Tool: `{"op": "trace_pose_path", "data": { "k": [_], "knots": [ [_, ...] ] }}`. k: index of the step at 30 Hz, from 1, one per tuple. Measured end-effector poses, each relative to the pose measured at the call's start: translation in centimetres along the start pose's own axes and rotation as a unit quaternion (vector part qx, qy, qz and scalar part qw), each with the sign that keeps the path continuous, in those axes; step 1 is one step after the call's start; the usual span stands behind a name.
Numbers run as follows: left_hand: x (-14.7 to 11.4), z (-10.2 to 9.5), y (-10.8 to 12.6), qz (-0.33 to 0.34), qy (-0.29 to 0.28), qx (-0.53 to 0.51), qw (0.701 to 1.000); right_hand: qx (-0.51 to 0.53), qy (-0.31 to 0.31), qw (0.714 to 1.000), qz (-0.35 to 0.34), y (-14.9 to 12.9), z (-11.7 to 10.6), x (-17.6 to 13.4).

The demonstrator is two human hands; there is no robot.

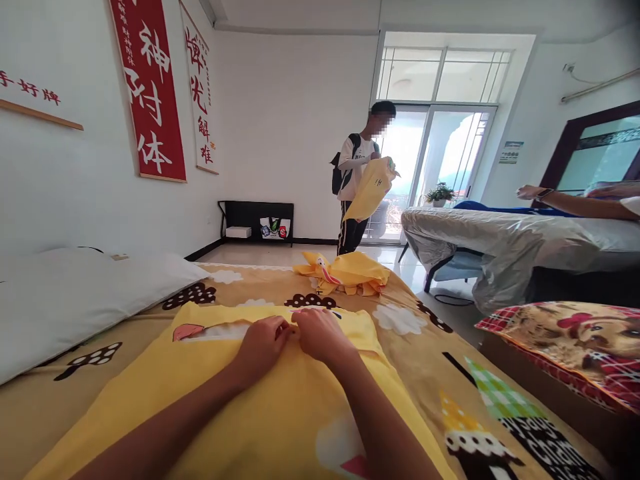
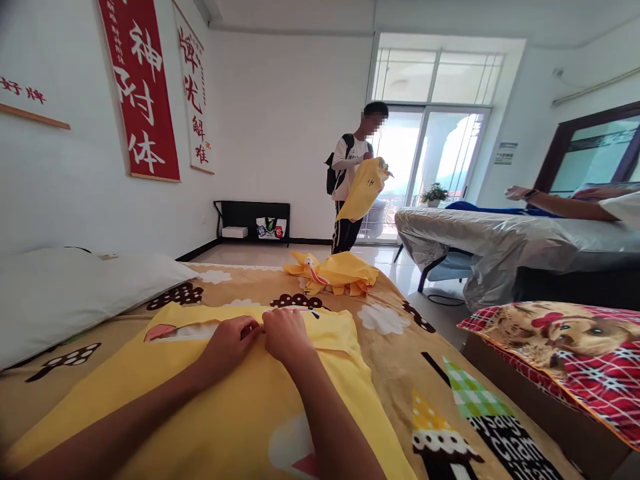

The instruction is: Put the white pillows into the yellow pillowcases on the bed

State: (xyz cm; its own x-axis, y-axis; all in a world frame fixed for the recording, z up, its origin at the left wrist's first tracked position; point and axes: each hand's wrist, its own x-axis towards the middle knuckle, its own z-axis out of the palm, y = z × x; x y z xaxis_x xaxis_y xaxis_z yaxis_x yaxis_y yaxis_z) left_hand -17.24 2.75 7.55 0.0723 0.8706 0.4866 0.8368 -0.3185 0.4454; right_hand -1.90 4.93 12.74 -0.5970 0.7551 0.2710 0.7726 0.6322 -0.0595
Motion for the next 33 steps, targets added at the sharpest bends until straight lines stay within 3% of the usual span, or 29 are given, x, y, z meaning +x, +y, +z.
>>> {"op": "trace_pose_path", "data": {
  "k": [3, 5, 8, 12, 16, 33],
  "knots": [
    [-1.1, 1.2, -1.0, 0.106, 0.06, 0.087, 0.989, 0.047, 0.034, 0.998, -0.025, 0.7, 3.2, 0.6],
    [-1.8, 2.3, -1.6, 0.194, 0.106, 0.149, 0.964, 0.128, 0.077, 0.988, -0.033, 2.0, 5.6, 0.3],
    [-2.3, 3.7, -1.8, 0.248, 0.151, 0.19, 0.938, 0.251, 0.123, 0.96, -0.029, 3.7, 7.8, -0.1],
    [-2.1, 4.0, -2.0, 0.181, 0.141, 0.107, 0.968, 0.292, 0.105, 0.95, -0.037, 4.3, 7.8, -0.5],
    [-1.8, 3.3, -2.2, 0.101, 0.117, 0.028, 0.988, 0.27, 0.102, 0.956, -0.059, 4.0, 7.3, -0.8],
    [-2.5, -2.0, -1.9, 0.017, 0.06, 0.098, 0.993, 0.293, 0.217, 0.927, -0.093, 3.3, 8.1, -1.0]
  ]
}}
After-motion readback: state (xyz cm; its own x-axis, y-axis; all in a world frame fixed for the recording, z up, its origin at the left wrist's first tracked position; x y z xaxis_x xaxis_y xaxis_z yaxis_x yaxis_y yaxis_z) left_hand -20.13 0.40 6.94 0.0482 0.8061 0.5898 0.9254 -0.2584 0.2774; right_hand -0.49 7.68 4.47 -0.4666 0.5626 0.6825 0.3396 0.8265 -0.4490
